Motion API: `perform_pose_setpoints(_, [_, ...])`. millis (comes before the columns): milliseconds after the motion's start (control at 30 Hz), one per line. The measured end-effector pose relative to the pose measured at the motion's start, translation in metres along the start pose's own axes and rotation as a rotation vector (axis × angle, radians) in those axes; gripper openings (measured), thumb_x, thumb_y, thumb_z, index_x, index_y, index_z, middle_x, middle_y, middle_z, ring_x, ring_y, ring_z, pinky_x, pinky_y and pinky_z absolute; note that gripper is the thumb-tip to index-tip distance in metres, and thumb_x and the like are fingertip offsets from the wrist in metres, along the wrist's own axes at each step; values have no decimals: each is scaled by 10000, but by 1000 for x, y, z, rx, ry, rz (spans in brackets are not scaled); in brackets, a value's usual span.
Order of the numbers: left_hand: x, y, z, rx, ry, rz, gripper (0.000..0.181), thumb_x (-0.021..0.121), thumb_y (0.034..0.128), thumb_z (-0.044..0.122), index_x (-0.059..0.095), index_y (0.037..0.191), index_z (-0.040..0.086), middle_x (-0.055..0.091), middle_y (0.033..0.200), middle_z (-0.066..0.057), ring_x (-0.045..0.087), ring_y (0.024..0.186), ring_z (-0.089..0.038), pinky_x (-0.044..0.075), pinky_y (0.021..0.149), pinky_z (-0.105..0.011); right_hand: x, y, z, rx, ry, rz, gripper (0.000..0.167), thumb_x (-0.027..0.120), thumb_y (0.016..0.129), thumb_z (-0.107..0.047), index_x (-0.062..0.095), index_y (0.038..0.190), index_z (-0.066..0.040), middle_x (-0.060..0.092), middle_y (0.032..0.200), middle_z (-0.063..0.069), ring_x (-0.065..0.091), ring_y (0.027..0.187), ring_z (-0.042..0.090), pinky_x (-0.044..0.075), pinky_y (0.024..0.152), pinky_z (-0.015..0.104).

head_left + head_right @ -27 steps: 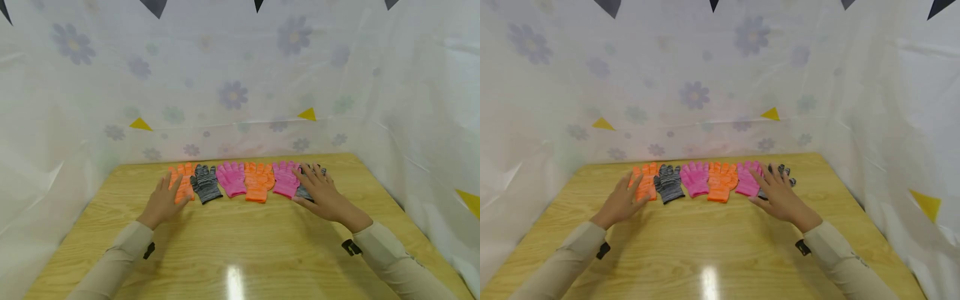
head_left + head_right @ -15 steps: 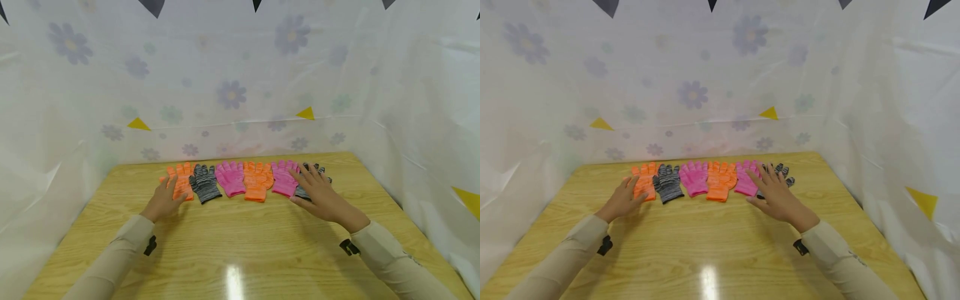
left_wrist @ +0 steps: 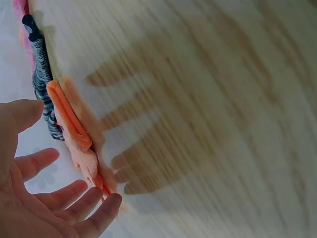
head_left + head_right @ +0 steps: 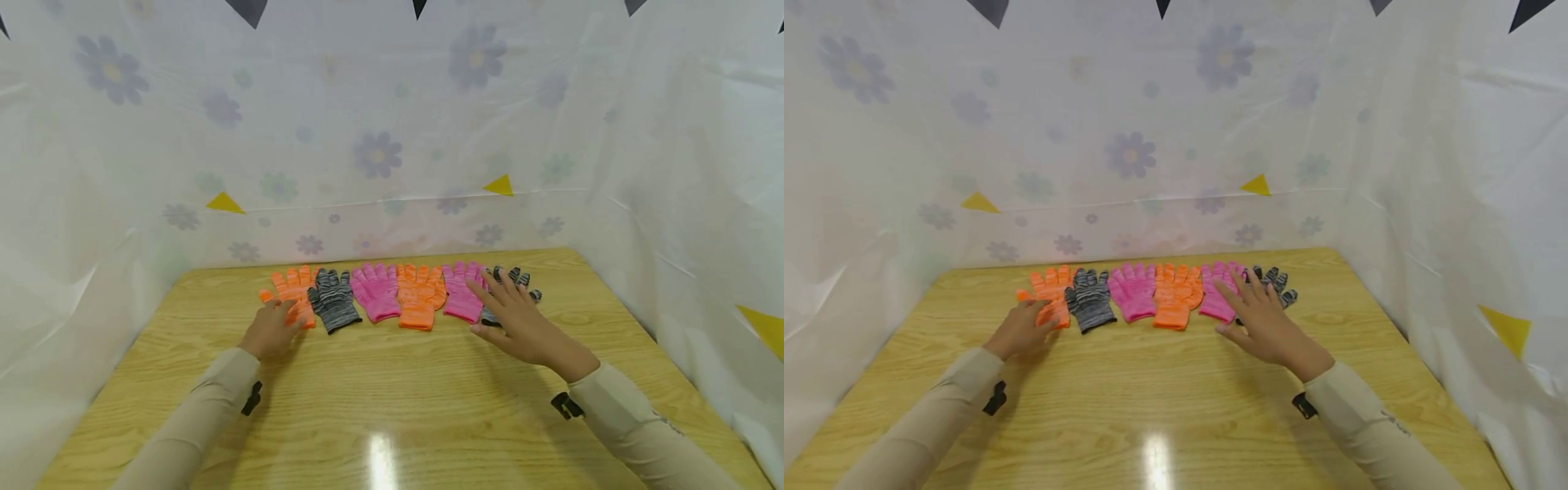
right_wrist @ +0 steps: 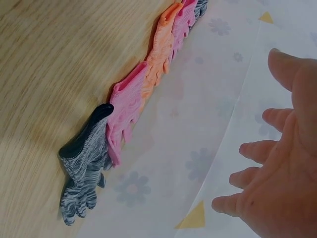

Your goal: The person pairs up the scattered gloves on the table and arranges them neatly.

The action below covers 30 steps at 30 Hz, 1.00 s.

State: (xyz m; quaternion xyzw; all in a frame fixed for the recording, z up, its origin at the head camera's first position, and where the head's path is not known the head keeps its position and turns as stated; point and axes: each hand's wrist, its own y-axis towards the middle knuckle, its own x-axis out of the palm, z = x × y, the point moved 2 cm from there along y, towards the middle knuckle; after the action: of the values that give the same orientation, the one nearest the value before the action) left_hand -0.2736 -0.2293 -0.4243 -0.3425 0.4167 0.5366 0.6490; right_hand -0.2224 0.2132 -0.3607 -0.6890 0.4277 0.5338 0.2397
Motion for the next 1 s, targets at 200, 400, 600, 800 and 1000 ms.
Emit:
perform_pose_setpoints(200, [2, 1, 0, 2, 59, 20, 472, 536, 973, 278, 514, 1329, -32, 463, 1286, -339, 467, 1138, -509, 454, 884, -605, 1, 0, -1, -13, 4, 2, 728, 510, 973, -427, 113, 1553, -238, -53, 1606, 108, -144, 1445, 368, -4, 1103, 679])
perform_pose_setpoints(400, [4, 2, 1, 14, 70, 31, 430, 541, 965, 257, 576, 1260, -53, 538, 1220, -308, 496, 1105, -475, 461, 880, -585, 2, 0, -2, -5, 18, -6, 719, 507, 971, -445, 154, 1550, -208, -30, 1606, 114, -142, 1448, 357, -10, 1112, 665])
perform_pose_setpoints(600, [4, 3, 3, 19, 72, 32, 401, 577, 953, 223, 595, 1194, -97, 574, 1132, -289, 519, 1041, -436, 475, 863, -539, 5, 0, -3, -7, 13, -7, 709, 503, 970, -452, 173, 1547, -207, -22, 1607, 118, -118, 1447, 379, 22, 1103, 682])
perform_pose_setpoints(800, [3, 6, 2, -3, 56, 27, 406, 608, 937, 198, 584, 1194, -116, 572, 1125, -283, 522, 1026, -416, 483, 848, -513, 6, 1, -2, -8, 6, -8, 696, 491, 975, -449, 180, 1546, -198, -8, 1606, 126, -99, 1447, 390, 35, 1101, 685])
perform_pose_setpoints(1000, [4, 8, -1, -6, 36, 42, 378, 597, 931, 149, 570, 1204, -112, 557, 1073, -269, 540, 898, -344, 491, 718, -463, 7, 1, -2, -10, 12, -14, 704, 490, 974, -453, 169, 1548, -200, -14, 1606, 121, -107, 1447, 388, 22, 1104, 679])
